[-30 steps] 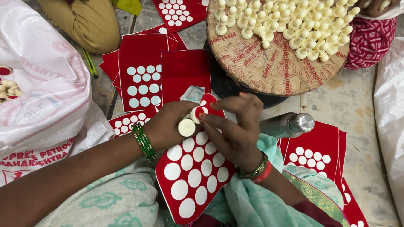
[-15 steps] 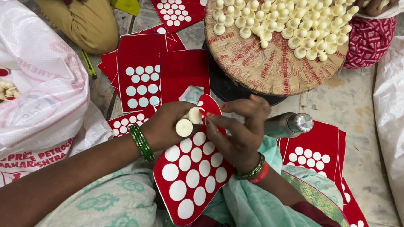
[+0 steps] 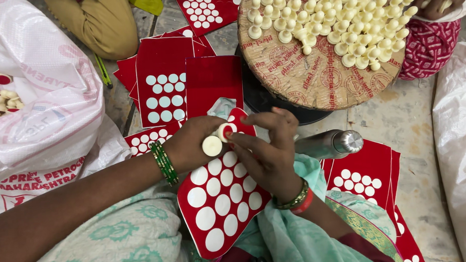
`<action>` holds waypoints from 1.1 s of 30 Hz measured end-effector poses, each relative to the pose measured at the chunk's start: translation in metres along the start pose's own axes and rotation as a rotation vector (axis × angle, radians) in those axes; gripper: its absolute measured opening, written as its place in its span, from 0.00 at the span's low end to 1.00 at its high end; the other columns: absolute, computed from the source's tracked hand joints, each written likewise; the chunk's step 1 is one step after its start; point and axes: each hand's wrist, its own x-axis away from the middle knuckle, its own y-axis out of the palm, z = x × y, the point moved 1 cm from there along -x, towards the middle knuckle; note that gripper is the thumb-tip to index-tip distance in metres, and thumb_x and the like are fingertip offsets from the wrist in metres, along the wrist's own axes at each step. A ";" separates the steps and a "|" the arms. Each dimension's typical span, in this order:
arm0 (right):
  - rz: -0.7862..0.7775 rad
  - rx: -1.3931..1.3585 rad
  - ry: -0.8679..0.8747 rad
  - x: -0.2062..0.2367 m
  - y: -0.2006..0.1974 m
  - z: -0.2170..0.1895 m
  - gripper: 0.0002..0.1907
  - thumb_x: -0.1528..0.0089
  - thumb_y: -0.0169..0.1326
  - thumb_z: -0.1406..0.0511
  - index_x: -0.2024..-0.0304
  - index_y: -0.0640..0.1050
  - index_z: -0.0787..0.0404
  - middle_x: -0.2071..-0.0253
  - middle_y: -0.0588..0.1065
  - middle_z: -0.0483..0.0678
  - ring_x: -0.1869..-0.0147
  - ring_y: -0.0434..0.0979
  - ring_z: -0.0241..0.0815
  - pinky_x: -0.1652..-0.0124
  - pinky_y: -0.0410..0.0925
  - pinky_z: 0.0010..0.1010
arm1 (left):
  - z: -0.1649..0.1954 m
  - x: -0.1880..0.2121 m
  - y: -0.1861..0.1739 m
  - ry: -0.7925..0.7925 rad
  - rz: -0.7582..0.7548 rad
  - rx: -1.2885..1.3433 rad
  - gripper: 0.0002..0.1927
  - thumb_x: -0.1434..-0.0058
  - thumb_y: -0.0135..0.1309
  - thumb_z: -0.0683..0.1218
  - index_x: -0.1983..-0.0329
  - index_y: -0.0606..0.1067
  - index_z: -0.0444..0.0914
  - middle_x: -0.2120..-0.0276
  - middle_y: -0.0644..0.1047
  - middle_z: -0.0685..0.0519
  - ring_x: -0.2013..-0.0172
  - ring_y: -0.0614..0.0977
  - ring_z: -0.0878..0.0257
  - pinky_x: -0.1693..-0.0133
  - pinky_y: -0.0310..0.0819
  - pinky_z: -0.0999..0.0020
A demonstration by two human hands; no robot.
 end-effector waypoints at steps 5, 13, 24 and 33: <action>-0.194 -0.519 0.197 0.004 -0.006 0.015 0.16 0.38 0.60 0.73 0.47 0.82 0.57 0.41 0.69 0.49 0.36 0.70 0.41 0.38 0.68 0.32 | -0.008 0.001 -0.002 0.058 0.038 -0.026 0.19 0.46 0.65 0.48 0.52 0.78 0.38 0.60 0.83 0.49 0.59 0.86 0.61 0.56 0.81 0.65; -0.229 -0.951 0.524 0.027 0.033 0.036 0.14 0.36 0.63 0.71 0.47 0.81 0.64 0.53 0.72 0.44 0.55 0.72 0.29 0.55 0.68 0.21 | -0.015 0.002 0.010 -0.025 -0.130 0.055 0.13 0.43 0.60 0.45 0.55 0.77 0.38 0.65 0.83 0.52 0.61 0.86 0.63 0.59 0.81 0.67; -0.149 -1.180 0.732 0.030 0.060 0.048 0.08 0.27 0.53 0.64 0.59 0.77 0.62 0.67 0.74 0.41 0.71 0.68 0.24 0.70 0.61 0.16 | -0.012 0.001 0.010 0.000 -0.181 0.132 0.12 0.44 0.62 0.45 0.57 0.79 0.39 0.66 0.84 0.53 0.63 0.85 0.67 0.60 0.81 0.69; -0.268 -1.084 0.485 0.020 0.040 0.041 0.29 0.39 0.63 0.77 0.35 0.73 0.63 0.53 0.69 0.41 0.53 0.68 0.26 0.51 0.66 0.19 | -0.022 -0.002 0.003 -0.153 -0.194 0.267 0.12 0.43 0.64 0.48 0.60 0.78 0.37 0.70 0.80 0.57 0.68 0.80 0.72 0.66 0.77 0.72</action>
